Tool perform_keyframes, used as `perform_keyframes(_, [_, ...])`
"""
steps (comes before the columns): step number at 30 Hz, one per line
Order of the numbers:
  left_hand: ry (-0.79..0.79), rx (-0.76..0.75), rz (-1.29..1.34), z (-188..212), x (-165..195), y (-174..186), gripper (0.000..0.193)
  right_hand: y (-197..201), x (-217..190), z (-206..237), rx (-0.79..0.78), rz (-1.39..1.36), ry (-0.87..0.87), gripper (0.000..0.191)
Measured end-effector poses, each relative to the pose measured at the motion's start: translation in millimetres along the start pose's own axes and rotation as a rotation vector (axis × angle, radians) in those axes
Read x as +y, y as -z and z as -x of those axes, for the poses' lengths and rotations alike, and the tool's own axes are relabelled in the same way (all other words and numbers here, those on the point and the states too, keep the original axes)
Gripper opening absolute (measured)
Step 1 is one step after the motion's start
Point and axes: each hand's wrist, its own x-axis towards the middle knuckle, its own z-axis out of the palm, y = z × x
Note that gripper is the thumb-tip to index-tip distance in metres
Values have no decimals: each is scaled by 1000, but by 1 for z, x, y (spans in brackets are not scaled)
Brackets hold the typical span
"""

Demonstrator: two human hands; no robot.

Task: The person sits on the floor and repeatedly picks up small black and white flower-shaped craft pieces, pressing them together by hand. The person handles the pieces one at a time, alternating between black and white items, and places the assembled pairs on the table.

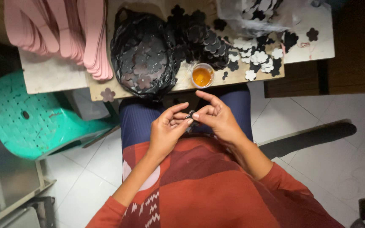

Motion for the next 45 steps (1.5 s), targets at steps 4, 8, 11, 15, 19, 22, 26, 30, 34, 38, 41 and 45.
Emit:
perform_keyframes(4, [22,14,64,-6,-7,-7,44,2,-1,1,39,16,90,72])
perform_keyframes(8, [-4,88,4,-12,-19,-13,38,10,-4,5,5,65,63,77])
perform_keyframes(11, [-9,103,44,-14,-26,-16,37,13,-4,6,-7,52,63,78])
perform_keyframes(15, [-13,136,20,-17,-32,-18,39,14,-4,1,-1,49,57,76])
perform_keyframes(19, [-46,171,0,-23,-33,-17,44,18,-12,-18,33,144,124,75])
perform_keyframes(22, [-20,186,-31,-25,-32,-14,43,24,-28,-46,103,260,274,78])
perform_keyframes(26, [35,162,-33,-22,-33,-9,39,26,-51,-104,182,252,517,83])
perform_keyframes(30, [61,162,-51,-24,-37,-13,38,45,-56,-124,345,369,654,84])
perform_keyframes(34, [95,157,-107,-28,-41,-18,37,87,-36,-109,455,458,639,73])
perform_keyframes(38, [119,129,-141,-39,-44,-32,37,138,-26,-98,632,582,600,61])
perform_keyframes(41, [144,91,-133,-44,-44,-43,37,173,-32,-94,772,684,574,58])
perform_keyframes(45, [159,86,-165,-46,-42,-54,37,202,-45,-94,895,911,681,69])
